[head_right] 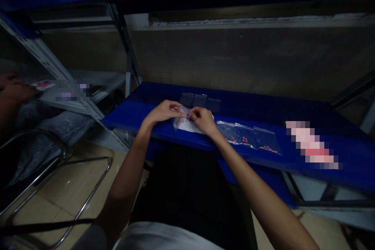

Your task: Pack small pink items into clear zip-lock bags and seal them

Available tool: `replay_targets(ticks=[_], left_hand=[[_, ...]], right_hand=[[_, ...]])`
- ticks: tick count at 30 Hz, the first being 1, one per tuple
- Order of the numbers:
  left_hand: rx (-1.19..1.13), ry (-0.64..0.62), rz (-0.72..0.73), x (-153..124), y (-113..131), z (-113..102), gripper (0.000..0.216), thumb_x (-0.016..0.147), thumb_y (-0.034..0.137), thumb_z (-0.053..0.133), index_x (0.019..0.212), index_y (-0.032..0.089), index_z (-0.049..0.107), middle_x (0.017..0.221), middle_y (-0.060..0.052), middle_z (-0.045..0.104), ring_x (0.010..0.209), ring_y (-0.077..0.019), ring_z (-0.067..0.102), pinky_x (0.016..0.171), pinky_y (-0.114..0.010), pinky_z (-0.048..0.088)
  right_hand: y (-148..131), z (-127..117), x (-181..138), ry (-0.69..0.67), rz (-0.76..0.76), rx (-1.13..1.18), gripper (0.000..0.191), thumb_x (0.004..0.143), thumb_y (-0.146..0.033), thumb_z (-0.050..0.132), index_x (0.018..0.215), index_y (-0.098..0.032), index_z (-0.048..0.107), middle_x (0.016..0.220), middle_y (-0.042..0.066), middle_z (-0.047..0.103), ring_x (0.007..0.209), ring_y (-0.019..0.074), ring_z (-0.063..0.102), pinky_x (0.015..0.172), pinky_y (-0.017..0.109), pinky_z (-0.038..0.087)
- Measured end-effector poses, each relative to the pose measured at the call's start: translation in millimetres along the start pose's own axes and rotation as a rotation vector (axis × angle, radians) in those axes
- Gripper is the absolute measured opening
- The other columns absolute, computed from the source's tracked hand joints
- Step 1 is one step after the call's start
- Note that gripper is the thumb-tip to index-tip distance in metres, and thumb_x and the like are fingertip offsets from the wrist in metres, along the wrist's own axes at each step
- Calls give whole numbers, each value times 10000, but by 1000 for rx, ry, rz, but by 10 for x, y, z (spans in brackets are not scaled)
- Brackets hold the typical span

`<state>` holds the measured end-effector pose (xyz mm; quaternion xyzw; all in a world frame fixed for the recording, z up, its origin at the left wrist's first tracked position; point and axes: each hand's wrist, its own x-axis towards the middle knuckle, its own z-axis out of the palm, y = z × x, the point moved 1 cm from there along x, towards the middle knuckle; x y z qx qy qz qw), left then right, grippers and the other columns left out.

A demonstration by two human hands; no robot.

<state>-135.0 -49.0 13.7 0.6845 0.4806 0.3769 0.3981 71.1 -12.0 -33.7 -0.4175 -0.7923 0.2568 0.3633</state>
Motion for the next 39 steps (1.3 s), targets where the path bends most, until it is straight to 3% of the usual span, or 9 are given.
replay_targets(ticks=[7,18,25,32,35,39], left_hand=[[-20,10,-10,-3,-26,-23,439,657,345,875,996,92,755,887,-82,750,785,-152,663,740,-279,490],[11,28,-22,2,-35,-26,455,670,339,879,1026,83,758,918,-100,757,810,-162,675,760,-286,495],[-17,10,-29,-8,-12,-17,433,667,325,879,1008,90,753,893,-88,753,797,-158,674,758,-285,501],[19,-79,24,-13,14,36,484,656,381,877,1039,107,766,918,-86,755,834,-174,682,789,-299,518],[15,-113,61,-15,54,80,499,663,379,877,1072,117,763,932,-82,755,853,-173,680,812,-299,513],[11,-178,115,-35,125,124,450,710,383,848,1060,116,754,886,-56,734,803,-151,653,755,-279,487]], right_hand=[[-27,123,-69,-128,-148,-313,182,898,-183,586,938,-165,762,873,85,707,749,192,608,717,272,409],[-42,153,-75,-168,-116,-366,200,911,-159,578,981,-133,764,912,104,712,765,195,621,723,275,397],[-10,112,-77,-105,-125,-244,159,898,-185,579,920,-162,735,896,87,739,760,194,635,724,281,417],[-158,-134,16,123,44,174,157,861,-332,632,856,-192,703,778,49,725,682,182,620,651,286,459],[-312,-205,18,96,41,289,215,854,-400,665,864,-191,713,777,51,719,688,187,623,643,294,472],[-468,-246,-22,1,-17,185,235,872,-397,646,823,-188,743,793,61,738,744,207,641,675,303,454]])
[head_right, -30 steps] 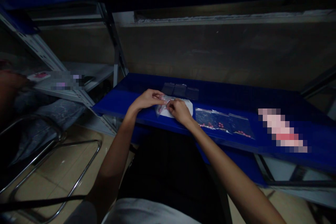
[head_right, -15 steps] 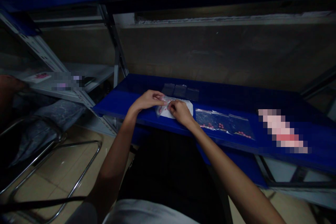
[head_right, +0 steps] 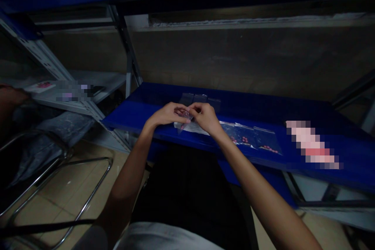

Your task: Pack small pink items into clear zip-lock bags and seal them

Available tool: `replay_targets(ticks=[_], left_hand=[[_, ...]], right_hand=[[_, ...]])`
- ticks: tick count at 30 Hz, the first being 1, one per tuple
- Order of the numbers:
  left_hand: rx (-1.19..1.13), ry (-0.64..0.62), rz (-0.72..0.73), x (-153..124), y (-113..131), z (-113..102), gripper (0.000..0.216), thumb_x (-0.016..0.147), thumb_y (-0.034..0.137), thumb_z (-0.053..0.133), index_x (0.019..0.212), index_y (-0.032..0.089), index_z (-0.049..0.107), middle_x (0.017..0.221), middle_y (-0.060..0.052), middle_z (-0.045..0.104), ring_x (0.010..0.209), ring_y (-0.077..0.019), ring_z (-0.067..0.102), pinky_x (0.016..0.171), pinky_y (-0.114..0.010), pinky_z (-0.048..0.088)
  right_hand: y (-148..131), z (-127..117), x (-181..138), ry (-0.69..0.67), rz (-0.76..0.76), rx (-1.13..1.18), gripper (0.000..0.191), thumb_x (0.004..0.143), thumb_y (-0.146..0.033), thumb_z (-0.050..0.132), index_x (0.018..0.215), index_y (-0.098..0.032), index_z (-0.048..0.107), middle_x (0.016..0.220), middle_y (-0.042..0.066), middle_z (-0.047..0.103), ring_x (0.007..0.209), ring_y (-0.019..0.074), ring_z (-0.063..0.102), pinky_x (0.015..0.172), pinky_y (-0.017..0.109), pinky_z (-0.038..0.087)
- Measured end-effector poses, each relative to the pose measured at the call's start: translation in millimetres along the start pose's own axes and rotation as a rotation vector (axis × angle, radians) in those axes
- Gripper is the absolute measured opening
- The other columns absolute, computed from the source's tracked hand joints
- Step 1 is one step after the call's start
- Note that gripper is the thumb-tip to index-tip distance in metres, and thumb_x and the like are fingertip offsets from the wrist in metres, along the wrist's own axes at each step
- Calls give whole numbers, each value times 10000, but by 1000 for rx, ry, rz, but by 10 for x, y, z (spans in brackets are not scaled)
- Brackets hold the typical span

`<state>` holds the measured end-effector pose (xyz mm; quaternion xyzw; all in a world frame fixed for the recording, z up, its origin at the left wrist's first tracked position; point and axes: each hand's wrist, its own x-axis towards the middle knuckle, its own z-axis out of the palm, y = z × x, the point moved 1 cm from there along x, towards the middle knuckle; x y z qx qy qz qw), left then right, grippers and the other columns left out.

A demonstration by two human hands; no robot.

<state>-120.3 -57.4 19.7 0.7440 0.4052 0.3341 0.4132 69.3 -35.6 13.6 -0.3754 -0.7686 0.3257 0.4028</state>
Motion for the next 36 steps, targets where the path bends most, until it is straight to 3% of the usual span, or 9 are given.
replay_targets(ticks=[5,12,16,20,26,30,36], left_hand=[[14,-6,17,-1,17,14,426,726,345,833,1081,123,749,932,-65,743,849,-163,664,792,-294,496],[-23,13,26,34,76,98,436,697,244,844,1103,129,735,1012,-96,753,919,-188,691,865,-336,524],[-150,60,13,81,130,191,535,682,263,886,1168,128,709,1005,-93,741,915,-177,683,876,-330,517],[-298,188,-4,154,101,342,326,808,319,795,1067,130,734,990,-86,741,879,-153,677,859,-308,509],[-494,318,-90,151,71,616,227,773,302,811,906,135,735,843,-43,731,799,-137,663,789,-263,496],[-523,393,-104,102,136,712,218,775,314,801,896,141,749,790,-27,712,759,-120,635,730,-234,461],[-550,539,-58,4,214,898,262,731,367,831,813,137,737,780,-36,706,730,-130,623,716,-249,476]], right_hand=[[-38,-34,-88,-20,-30,-129,344,948,-446,556,805,-185,727,787,56,738,739,210,637,677,301,431],[-66,-127,-307,-184,14,-50,434,952,-550,550,740,-192,672,741,21,674,693,179,594,626,275,408],[-93,-284,-419,-114,55,21,352,941,-500,586,790,-198,685,739,23,677,612,156,560,567,272,402],[-87,-446,-506,-47,117,97,301,930,-497,621,900,-212,710,827,48,739,582,160,585,548,287,448],[-47,-588,-592,128,171,281,435,797,-537,786,1080,-228,669,817,57,758,718,231,707,627,337,569],[-19,-635,-681,118,259,309,442,747,-564,823,969,-201,705,839,83,773,748,228,716,643,323,568],[-20,-664,-766,95,266,281,369,804,-551,772,866,-191,720,792,66,752,638,165,629,546,269,452]])
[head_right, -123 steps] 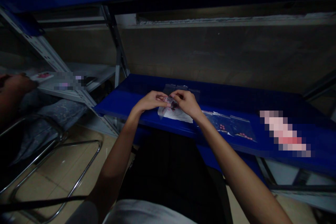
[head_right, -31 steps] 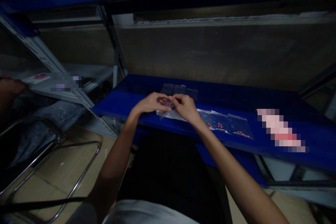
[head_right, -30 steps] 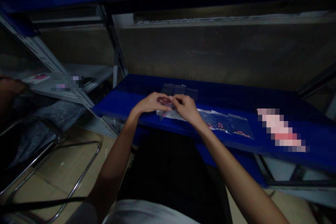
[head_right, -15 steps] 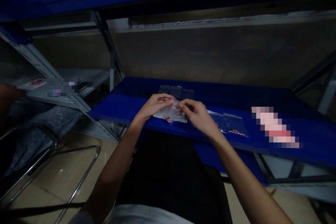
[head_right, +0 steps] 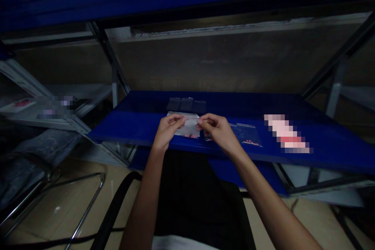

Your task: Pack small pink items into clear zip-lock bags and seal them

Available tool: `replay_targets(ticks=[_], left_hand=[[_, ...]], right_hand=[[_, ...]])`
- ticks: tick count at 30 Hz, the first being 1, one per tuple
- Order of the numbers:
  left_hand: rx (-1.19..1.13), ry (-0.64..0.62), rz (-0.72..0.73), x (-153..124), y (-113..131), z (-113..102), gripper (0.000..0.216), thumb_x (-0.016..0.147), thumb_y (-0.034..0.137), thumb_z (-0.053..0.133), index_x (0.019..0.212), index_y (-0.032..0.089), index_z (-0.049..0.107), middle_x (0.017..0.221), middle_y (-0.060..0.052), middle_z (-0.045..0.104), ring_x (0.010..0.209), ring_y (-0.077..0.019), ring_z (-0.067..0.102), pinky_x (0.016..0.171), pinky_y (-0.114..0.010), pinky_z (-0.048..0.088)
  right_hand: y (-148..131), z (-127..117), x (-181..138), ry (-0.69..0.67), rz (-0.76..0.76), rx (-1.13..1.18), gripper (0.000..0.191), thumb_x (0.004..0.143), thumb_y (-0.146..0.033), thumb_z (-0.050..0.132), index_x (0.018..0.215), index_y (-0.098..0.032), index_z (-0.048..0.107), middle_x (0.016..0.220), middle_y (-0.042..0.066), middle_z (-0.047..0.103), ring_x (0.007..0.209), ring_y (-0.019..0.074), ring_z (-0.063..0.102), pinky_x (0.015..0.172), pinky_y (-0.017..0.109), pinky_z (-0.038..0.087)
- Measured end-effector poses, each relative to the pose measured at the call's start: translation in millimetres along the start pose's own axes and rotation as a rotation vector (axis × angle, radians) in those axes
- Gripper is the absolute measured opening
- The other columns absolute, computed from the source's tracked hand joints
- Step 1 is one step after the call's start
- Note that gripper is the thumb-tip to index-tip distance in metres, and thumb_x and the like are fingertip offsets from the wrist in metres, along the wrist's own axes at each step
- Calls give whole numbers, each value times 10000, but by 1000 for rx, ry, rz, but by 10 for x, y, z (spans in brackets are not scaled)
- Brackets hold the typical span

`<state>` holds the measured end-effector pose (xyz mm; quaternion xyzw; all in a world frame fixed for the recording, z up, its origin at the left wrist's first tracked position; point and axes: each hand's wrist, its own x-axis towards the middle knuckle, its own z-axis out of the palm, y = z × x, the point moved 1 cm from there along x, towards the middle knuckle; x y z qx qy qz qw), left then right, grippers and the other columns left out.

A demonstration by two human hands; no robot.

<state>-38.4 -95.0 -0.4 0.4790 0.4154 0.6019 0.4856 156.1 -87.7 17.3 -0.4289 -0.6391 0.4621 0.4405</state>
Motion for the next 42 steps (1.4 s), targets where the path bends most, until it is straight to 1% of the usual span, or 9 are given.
replay_targets(ticks=[6,10,13,18,22,27,32,38,42], left_hand=[[-27,85,2,-175,-156,10,289,707,378,843,762,131,703,667,-6,648,645,-118,598,673,-242,473],[22,125,56,-197,-185,2,254,733,354,824,788,133,712,707,-15,676,675,-124,616,673,-228,466],[32,148,60,-203,-187,21,253,755,365,809,832,138,727,767,-30,703,720,-134,636,700,-230,477],[25,55,47,-222,-197,115,259,794,384,782,892,146,753,900,-64,747,825,-163,673,783,-253,505],[41,32,86,-220,-231,163,238,823,380,748,842,143,732,848,-57,733,813,-170,670,791,-267,508],[299,81,177,-234,-274,168,135,896,279,639,852,159,684,839,-50,711,814,-172,657,777,-269,483],[539,112,255,-285,-214,160,130,933,250,587,864,175,668,861,-53,714,839,-185,658,804,-290,471],[383,-31,190,-268,-157,110,155,901,318,675,887,174,730,869,-44,746,815,-173,675,755,-258,487],[346,-32,158,-281,-154,138,143,899,289,660,862,170,729,822,-40,744,775,-167,671,695,-245,475]], right_hand=[[-33,-11,-20,-21,-46,-92,324,825,-504,747,814,-181,713,722,34,694,587,136,526,537,274,376],[-30,38,-21,-111,24,-5,356,822,-531,737,851,-188,651,731,17,655,585,129,499,532,268,362],[-42,98,-25,-137,21,10,380,823,-554,728,845,-185,638,709,-1,609,578,122,469,530,264,336],[-58,129,-43,-142,-104,-80,333,885,-499,670,804,-176,650,709,-1,602,625,131,484,577,268,348],[-57,93,-63,-134,-140,-206,287,918,-441,636,807,-177,648,728,5,624,658,147,526,587,269,364],[-53,124,-80,-210,-157,-284,244,952,-419,595,906,-186,649,829,27,684,759,183,619,678,290,438],[-84,131,-93,-196,-222,-421,225,975,-368,553,887,-188,656,802,21,680,726,174,599,671,290,408],[-167,24,-119,-163,-220,-432,216,953,-350,575,823,-189,639,711,-5,637,621,145,541,589,270,364],[-156,-12,-114,-211,-166,-394,222,940,-384,587,857,-184,635,750,7,648,660,159,577,603,269,397]])
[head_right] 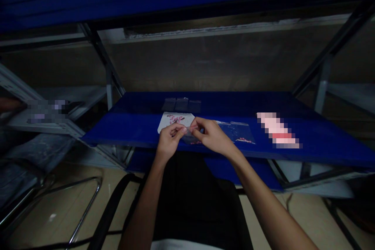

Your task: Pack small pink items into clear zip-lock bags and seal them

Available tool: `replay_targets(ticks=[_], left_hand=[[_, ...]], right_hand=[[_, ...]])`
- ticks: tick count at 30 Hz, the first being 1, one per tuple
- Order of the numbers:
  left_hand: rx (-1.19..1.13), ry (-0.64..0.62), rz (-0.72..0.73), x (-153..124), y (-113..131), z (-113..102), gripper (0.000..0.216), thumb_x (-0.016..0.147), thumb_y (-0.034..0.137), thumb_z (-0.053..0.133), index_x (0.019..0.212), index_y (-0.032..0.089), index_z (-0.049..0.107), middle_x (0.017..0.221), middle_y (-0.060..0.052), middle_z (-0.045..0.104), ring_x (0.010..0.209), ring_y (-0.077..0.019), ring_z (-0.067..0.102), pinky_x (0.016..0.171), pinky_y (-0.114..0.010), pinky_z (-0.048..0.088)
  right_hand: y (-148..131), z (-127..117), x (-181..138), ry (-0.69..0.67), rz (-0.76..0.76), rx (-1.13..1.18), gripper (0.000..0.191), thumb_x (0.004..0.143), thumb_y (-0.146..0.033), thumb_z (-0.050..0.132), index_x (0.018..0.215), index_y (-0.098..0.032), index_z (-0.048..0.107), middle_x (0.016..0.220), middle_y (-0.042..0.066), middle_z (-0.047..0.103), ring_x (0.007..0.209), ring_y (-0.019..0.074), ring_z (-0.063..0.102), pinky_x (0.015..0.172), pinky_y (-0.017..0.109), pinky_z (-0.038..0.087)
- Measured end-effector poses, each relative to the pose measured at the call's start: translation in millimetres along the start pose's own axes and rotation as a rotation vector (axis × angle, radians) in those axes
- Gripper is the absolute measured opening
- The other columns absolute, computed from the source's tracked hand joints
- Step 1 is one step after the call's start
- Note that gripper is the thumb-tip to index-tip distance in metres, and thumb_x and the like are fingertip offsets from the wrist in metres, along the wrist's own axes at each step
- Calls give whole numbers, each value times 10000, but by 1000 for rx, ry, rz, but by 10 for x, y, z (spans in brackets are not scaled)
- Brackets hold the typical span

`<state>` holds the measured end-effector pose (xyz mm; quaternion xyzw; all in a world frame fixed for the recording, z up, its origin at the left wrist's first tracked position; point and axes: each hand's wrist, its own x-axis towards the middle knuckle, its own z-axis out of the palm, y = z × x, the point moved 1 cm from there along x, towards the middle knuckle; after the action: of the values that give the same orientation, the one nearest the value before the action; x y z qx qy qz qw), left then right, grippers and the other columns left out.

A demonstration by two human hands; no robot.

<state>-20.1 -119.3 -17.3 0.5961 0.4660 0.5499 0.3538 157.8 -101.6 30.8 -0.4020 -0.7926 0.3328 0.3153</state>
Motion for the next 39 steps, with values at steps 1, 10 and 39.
replay_targets(ticks=[1,10,39], left_hand=[[31,8,8,-11,18,6,133,900,273,651,853,173,726,811,-35,740,763,-163,667,680,-243,467],[-63,20,-29,-51,83,81,185,862,284,723,1024,198,746,888,-50,763,831,-178,711,777,-266,540],[31,-114,-231,542,-150,854,405,837,107,710,1211,185,575,785,17,710,528,-111,669,553,-202,486]], right_hand=[[6,3,2,-27,3,11,224,936,-393,594,877,-183,643,770,12,656,676,163,585,612,271,406],[-13,-106,-14,20,-51,-50,293,952,-440,588,821,-191,670,688,6,639,602,147,529,568,269,362],[947,-662,8,223,526,-239,437,795,-256,754,1210,-131,695,878,108,792,709,239,738,608,299,529]])
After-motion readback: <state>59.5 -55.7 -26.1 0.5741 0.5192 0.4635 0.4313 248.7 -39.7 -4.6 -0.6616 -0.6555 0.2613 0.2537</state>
